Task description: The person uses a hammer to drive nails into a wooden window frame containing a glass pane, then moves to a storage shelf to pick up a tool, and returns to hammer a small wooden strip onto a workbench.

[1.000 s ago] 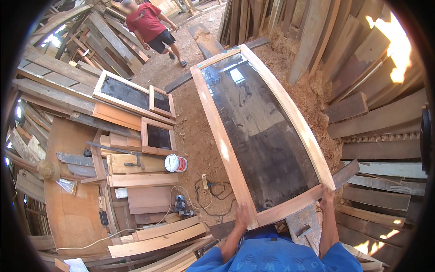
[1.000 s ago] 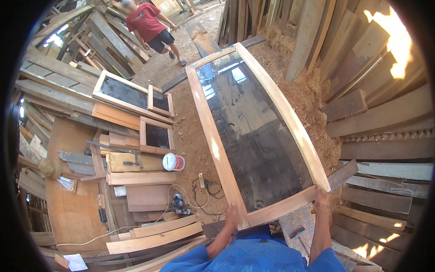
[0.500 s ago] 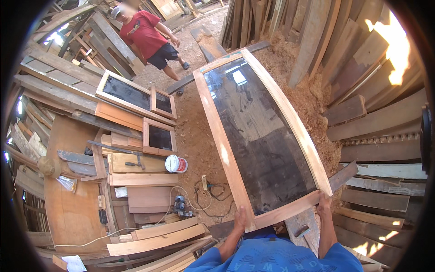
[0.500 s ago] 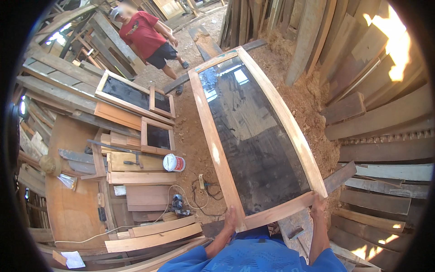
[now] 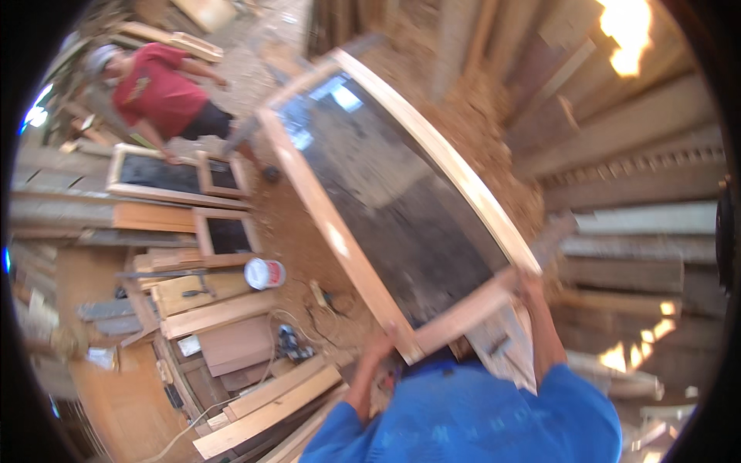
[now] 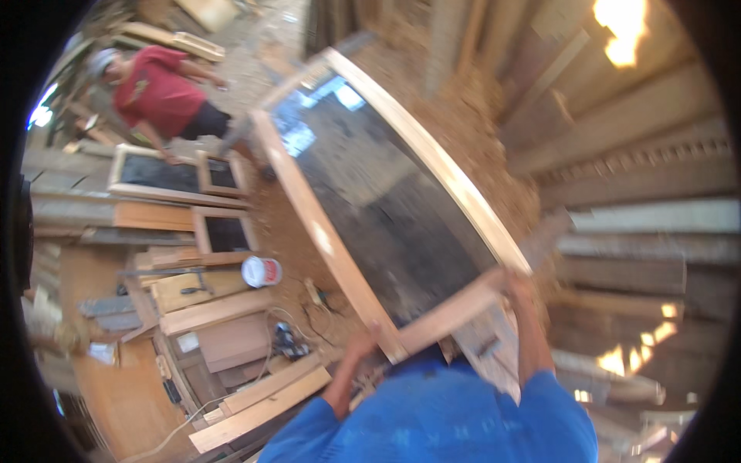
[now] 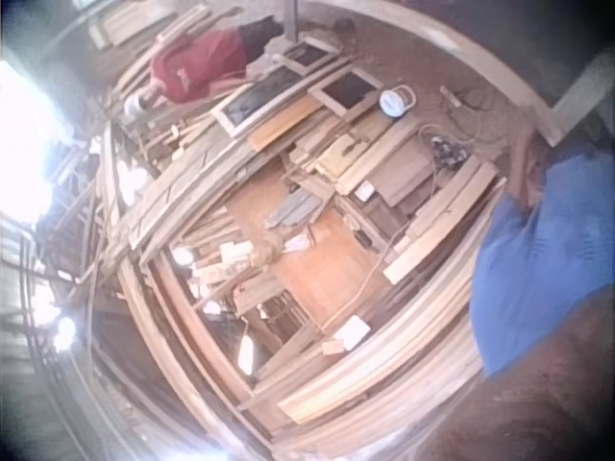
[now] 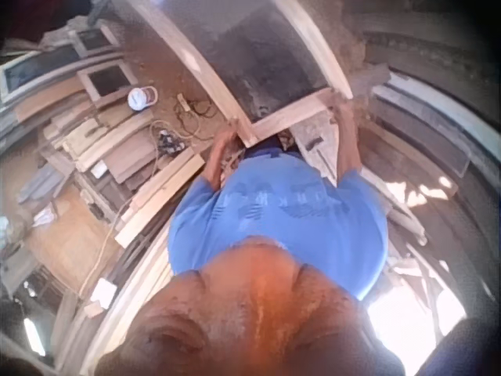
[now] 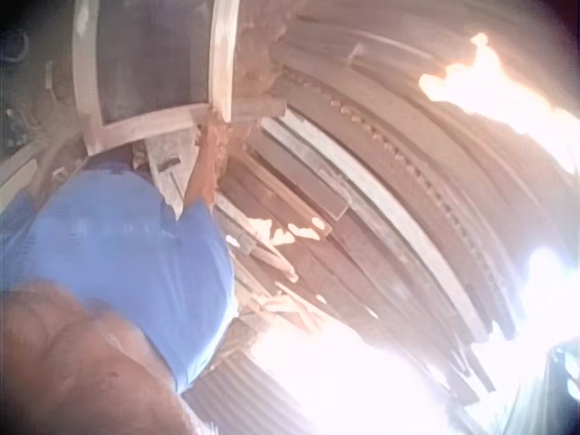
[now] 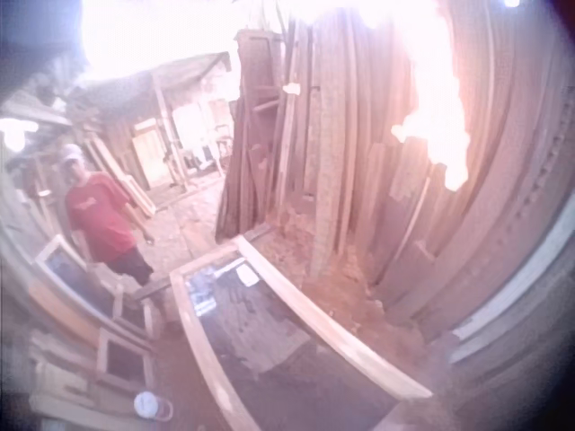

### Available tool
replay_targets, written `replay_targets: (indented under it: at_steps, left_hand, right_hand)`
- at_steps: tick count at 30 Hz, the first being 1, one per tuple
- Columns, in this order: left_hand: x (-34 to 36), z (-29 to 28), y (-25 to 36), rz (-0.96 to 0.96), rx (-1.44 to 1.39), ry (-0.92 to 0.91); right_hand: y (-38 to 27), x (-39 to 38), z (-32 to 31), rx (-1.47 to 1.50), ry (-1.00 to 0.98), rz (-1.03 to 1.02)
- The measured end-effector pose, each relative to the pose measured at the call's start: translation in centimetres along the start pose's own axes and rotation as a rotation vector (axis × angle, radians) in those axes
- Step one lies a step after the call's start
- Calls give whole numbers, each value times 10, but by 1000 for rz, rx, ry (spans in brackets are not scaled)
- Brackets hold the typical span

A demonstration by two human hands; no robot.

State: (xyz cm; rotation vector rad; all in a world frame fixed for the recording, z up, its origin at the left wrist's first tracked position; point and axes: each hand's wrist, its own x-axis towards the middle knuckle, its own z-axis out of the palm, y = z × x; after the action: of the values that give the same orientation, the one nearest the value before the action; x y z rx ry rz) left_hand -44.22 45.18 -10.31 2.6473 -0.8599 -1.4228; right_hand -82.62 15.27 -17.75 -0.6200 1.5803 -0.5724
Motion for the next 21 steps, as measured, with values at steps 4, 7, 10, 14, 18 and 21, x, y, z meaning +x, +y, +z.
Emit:
replay_targets:
  at_steps: [4, 7, 10, 14, 18, 21]
  left_hand:
    - [-35, -32, 17, 7, -56, 148]
    - [-26, -32, 22, 33, -198, 272]
    - [13, -12, 14, 49, -419, 336]
    - [31, 15, 26, -38, -1184, 286]
    - [53, 28, 12, 56, -1284, 250]
    - [49, 21, 21, -12, -1381, 154]
  right_hand:
    - [-112, -115, 11, -1009, -14, -472]
    - [-101, -109, -32, -889, 119, -407]
    - [-48, -55, -69, -796, 44, -470]
    - [-30, -53, -19, -302, 121, -165]
    - [-37, -44, 1, -486, 256, -162]
    - [-32, -36, 0, -335, 189, -175]
